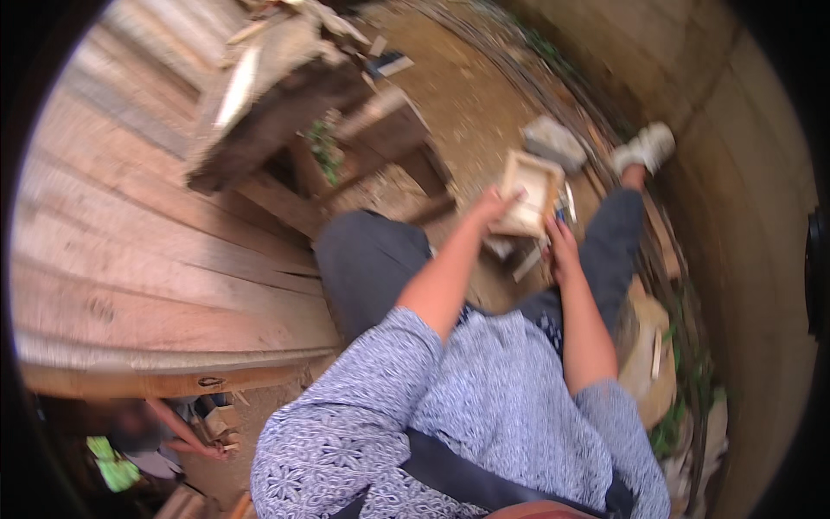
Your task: The person sits on the ground and uses a knife to carve and shape a small wooden block. They repeatedly shave thin layers from the block, rotate it to work on different sides, and occasionally inspect the carved surface.
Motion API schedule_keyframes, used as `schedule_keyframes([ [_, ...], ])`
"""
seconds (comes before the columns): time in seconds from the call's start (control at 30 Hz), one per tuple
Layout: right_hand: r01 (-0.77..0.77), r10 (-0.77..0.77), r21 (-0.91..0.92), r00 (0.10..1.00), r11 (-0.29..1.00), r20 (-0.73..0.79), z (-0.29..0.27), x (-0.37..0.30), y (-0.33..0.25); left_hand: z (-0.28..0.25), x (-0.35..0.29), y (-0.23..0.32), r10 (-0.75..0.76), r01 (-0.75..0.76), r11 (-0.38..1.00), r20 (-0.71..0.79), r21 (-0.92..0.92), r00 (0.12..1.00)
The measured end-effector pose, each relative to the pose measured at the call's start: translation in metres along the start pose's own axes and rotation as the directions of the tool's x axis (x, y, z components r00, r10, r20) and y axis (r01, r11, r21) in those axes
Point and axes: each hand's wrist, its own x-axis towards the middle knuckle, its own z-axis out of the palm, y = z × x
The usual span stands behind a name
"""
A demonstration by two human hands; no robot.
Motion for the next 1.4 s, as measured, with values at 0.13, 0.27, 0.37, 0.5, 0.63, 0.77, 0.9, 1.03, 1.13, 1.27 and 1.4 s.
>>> schedule_keyframes([
  [0.13,0.035,-0.030,-0.050,0.995,0.998,0.090,0.007,0.000,-0.003,-0.011,0.016,-0.011,-0.024,0.023,1.000,0.061,0.011,0.998],
  [0.27,0.019,-0.020,0.020,0.998,1.000,0.066,-0.002,0.013,0.006,-0.003,0.018,-0.021,-0.013,0.103,0.892,0.202,-0.439,0.979],
  [0.37,0.036,-0.041,0.118,0.998,0.992,0.037,0.000,0.006,-0.003,-0.008,0.011,-0.007,0.049,0.107,0.834,0.266,-0.542,0.963],
  [0.5,0.089,-0.104,0.242,0.993,0.966,0.048,-0.001,-0.003,-0.013,-0.009,-0.003,0.015,0.098,0.101,0.786,0.284,-0.610,0.954],
  [0.63,0.135,-0.155,0.365,0.987,0.921,0.028,0.001,-0.018,-0.031,-0.009,-0.019,0.049,0.205,0.072,0.772,0.355,-0.631,0.912],
  [0.77,0.222,-0.245,0.335,0.969,0.916,0.026,0.010,-0.040,-0.073,-0.020,-0.039,0.087,0.339,-0.074,0.789,0.333,-0.610,0.880],
  [0.9,0.395,-0.421,0.224,0.903,0.891,0.083,0.022,-0.074,-0.120,-0.033,-0.067,0.124,0.445,-0.253,0.790,0.239,-0.559,0.863],
  [1.03,0.544,-0.556,0.116,0.810,0.831,0.189,0.022,-0.110,-0.174,-0.062,-0.101,0.158,0.601,-0.469,0.725,0.130,-0.505,0.788],
  [1.13,0.568,-0.573,0.077,0.807,0.819,0.142,0.023,-0.155,-0.194,-0.103,-0.143,0.175,0.722,-0.649,0.642,0.037,-0.408,0.691],
  [1.27,0.636,-0.636,0.027,0.772,0.771,0.009,0.005,-0.200,-0.214,-0.179,-0.188,0.209,0.825,-0.852,0.516,-0.214,-0.089,0.523],
  [1.4,0.740,-0.739,-0.070,0.672,0.669,0.039,-0.020,-0.239,-0.252,-0.276,-0.219,0.251,0.776,-0.861,0.491,-0.382,-0.134,0.502],
])
